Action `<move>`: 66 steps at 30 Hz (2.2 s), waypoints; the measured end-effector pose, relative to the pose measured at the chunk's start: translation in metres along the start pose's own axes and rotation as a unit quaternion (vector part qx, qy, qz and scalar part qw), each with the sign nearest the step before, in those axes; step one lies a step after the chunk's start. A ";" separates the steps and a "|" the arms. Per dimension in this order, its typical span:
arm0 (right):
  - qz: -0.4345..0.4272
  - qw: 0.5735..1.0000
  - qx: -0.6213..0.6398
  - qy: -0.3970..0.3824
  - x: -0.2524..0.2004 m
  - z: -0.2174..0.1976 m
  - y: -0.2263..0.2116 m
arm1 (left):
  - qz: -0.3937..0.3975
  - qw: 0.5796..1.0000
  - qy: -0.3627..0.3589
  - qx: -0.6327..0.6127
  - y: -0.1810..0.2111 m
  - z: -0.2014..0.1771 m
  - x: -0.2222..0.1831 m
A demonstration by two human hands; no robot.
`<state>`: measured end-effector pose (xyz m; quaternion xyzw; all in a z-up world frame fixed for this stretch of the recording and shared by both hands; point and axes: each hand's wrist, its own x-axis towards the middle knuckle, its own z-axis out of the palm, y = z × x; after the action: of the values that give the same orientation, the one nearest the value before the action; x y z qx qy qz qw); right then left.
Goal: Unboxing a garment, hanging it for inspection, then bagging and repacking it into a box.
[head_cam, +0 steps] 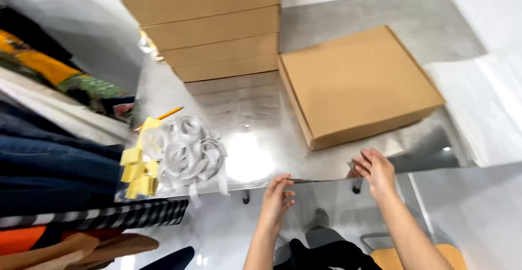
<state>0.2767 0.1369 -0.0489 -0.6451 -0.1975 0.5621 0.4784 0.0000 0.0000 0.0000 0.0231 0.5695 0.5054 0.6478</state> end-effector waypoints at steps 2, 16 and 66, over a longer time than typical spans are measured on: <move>0.026 0.998 0.063 -0.004 0.030 -0.018 -0.006 | 0.002 1.000 -0.004 0.002 -0.003 0.007 -0.005; 0.166 0.977 0.135 -0.029 0.100 -0.049 -0.028 | 0.035 0.999 0.022 0.004 0.016 0.081 -0.001; -0.328 0.806 -0.361 -0.335 0.152 0.142 -0.227 | 0.325 0.595 0.299 0.672 0.021 0.117 0.023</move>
<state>0.2550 0.4190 0.0723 -0.4400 -0.7339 0.4411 0.2706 0.0718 0.0896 0.0372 0.4829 0.8644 0.1356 0.0349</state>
